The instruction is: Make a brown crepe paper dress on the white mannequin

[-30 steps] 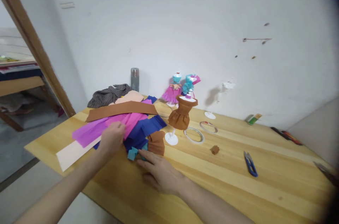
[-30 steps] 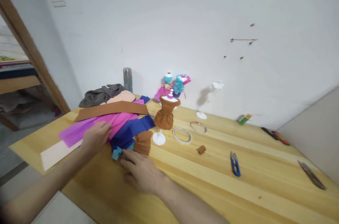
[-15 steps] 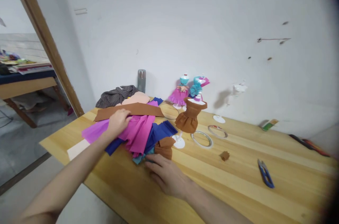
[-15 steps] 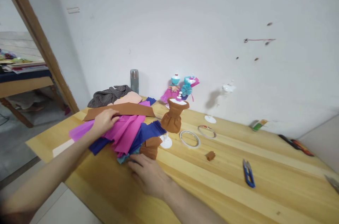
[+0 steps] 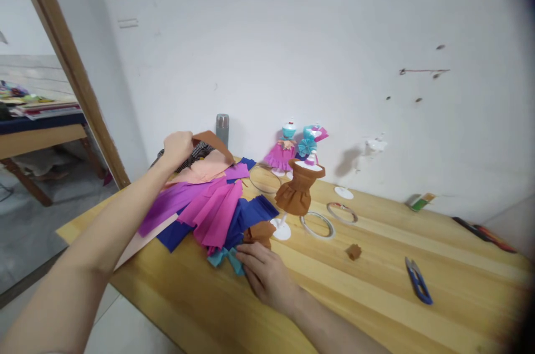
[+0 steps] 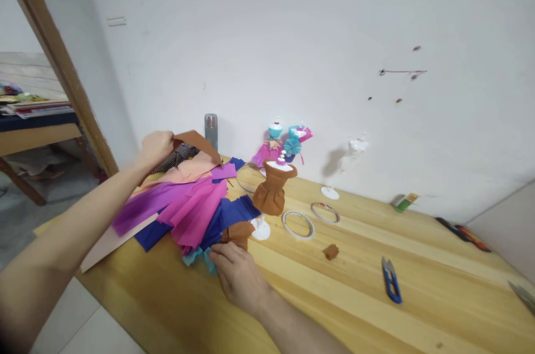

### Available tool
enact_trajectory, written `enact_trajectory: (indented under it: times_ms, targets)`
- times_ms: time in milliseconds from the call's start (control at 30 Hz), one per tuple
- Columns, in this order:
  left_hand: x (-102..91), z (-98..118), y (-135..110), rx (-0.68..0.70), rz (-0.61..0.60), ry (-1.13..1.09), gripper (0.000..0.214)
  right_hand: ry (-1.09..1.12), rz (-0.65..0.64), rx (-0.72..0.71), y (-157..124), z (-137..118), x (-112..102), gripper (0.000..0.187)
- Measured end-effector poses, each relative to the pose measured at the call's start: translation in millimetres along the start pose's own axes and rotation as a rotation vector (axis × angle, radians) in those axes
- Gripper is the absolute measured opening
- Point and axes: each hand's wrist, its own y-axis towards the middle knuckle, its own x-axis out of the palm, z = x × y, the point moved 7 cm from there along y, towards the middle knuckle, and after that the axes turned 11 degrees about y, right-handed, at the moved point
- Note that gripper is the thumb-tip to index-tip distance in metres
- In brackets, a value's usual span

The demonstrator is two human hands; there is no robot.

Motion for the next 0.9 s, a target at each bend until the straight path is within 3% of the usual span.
enact_trajectory:
  times_ms: [100,167,300,400,467,700,900]
  targets:
    - [-26.3,-10.4,13.7,-0.066,0.057,0.034,0.051,0.009,-0.009,-0.002,-0.2,-0.3,0.6,0.032]
    - [-26.6,-9.3,15.0,-0.061,0.039,0.046,0.047,0.007,-0.019,-0.002,-0.5,-0.2,1.1,0.032]
    - [15.7,5.5,-3.2,0.025,-0.136,0.041,0.032,0.027,-0.047,0.014,-1.3,1.7,2.9,0.035]
    - [53.4,16.8,-27.1,0.097,-0.265,0.009,0.036,0.028,-0.063,0.016,-1.4,2.5,4.1,0.036]
    - [68.2,23.8,-41.0,0.158,-0.328,-0.041,0.036,0.01,-0.075,0.021,-1.3,3.3,4.9,0.036]
    - [71.6,46.4,-50.9,0.329,-0.367,-0.225,0.048,-0.02,-0.093,0.027,-0.4,3.7,6.1,0.035]
    - [83.1,37.1,-27.4,0.216,-0.375,-0.198,0.035,-0.024,-0.088,0.02,-0.2,3.3,6.1,0.033]
